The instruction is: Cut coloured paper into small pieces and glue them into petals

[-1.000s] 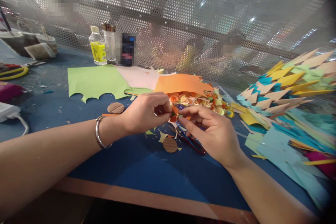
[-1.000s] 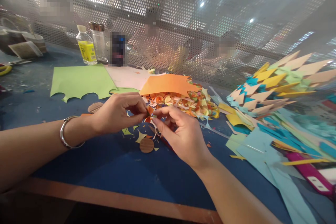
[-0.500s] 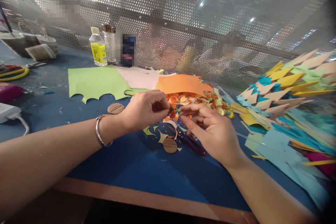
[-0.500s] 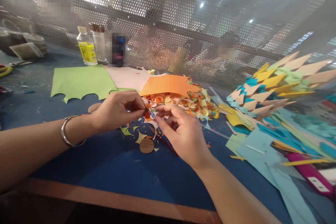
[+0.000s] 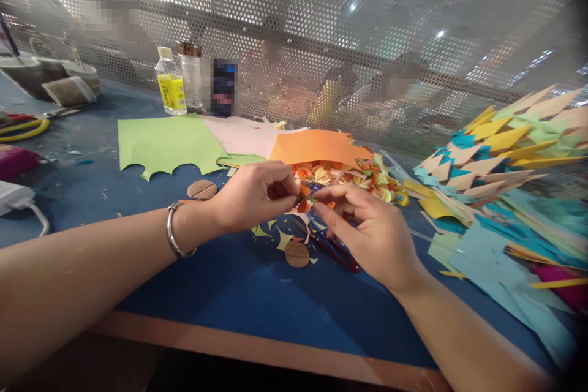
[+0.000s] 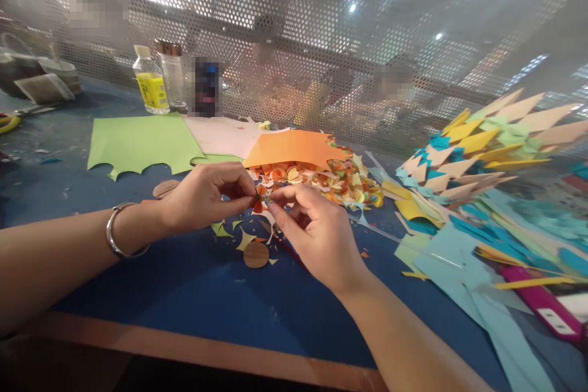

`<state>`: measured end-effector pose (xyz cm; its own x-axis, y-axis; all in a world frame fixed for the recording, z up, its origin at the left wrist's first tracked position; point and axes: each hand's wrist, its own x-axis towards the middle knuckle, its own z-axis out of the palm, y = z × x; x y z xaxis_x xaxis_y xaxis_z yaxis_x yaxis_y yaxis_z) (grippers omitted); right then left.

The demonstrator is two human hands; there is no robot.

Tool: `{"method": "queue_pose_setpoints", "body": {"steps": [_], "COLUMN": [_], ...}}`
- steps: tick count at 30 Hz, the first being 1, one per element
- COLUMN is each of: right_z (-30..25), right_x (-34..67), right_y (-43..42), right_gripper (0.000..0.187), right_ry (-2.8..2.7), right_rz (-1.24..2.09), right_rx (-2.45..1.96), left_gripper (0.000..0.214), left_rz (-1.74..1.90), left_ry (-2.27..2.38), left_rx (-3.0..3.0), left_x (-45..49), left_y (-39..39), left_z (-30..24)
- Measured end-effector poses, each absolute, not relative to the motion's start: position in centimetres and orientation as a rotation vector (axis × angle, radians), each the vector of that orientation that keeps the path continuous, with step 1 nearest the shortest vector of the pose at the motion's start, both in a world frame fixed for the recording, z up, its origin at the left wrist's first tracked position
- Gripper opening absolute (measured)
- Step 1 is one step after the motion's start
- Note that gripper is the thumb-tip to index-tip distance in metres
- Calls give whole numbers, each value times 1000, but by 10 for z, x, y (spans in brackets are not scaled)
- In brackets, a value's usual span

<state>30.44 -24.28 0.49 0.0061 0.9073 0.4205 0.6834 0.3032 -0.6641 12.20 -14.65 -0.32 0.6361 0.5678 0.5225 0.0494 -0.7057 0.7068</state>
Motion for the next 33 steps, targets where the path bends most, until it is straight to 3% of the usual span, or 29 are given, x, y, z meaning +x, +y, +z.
{"method": "queue_pose_setpoints", "body": {"steps": [12, 33], "right_z": [2, 6], "right_x": [306, 305], "right_y": [-244, -243], "right_gripper": [20, 14], "right_ry": [-1710, -1723], "right_rz": [382, 346], "right_rx": [-1457, -1406], "left_gripper": [7, 7], "left_rz": [1059, 1057], "left_ry": [458, 464], "left_rx": [2370, 2388], "left_x": [121, 120], "left_y": [-150, -149], "left_z": [1, 2]}}
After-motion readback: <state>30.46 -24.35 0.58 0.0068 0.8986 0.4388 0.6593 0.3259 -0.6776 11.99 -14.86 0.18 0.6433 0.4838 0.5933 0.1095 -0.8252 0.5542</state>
